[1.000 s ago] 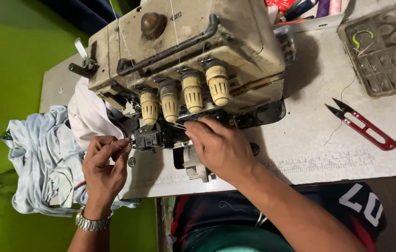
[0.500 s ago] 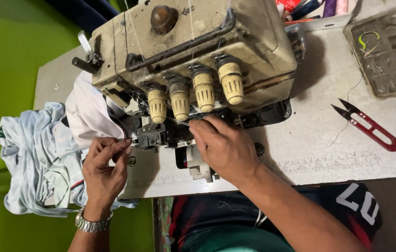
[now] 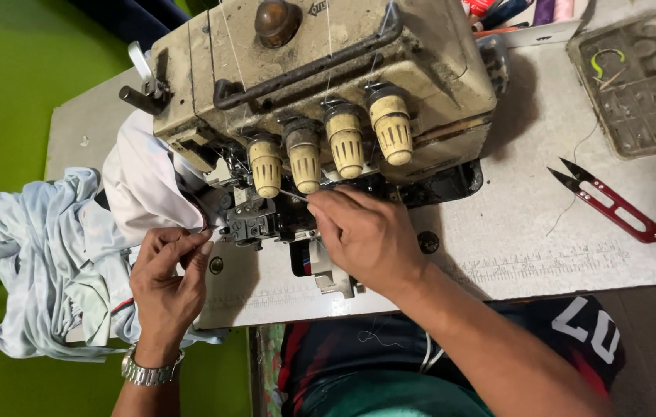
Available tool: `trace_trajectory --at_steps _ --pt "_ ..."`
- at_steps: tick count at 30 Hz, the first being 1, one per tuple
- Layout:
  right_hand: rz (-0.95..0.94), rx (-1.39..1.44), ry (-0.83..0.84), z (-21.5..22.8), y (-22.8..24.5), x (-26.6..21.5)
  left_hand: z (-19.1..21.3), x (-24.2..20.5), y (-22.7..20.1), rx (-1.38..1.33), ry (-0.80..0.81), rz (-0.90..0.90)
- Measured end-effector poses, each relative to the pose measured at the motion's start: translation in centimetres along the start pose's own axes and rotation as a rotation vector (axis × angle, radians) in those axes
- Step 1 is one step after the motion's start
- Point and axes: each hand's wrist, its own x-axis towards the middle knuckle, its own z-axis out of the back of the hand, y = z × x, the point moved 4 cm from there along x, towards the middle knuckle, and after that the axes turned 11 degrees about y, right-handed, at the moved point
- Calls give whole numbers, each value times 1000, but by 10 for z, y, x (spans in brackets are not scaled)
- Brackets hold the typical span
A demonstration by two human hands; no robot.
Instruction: Using tweezers to route thread through the internal guides and needles of an industrial overlock sewing machine.
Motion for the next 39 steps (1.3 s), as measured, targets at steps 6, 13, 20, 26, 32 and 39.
trace_trajectory --at_steps 6,13,20,26,32,39 --pt "-83 74 -125 -4 -9 1 -2 12 -3 -100 -130 -157" --pt "-64 -195 -143 1 -8 -13 1 15 -17 -104 -136 -176" --pt "-61 -212 -154 2 -6 -14 4 8 -17 -114 -149 -150" --pt "-50 -271 -151 3 -7 -18 4 0 -5 -120 -152 -136" --pt "-43 -294 -144 10 0 -13 5 0 -9 -117 -145 -138" --pt "-39 -248 -110 10 1 -12 4 -3 -9 -99 -145 -141"
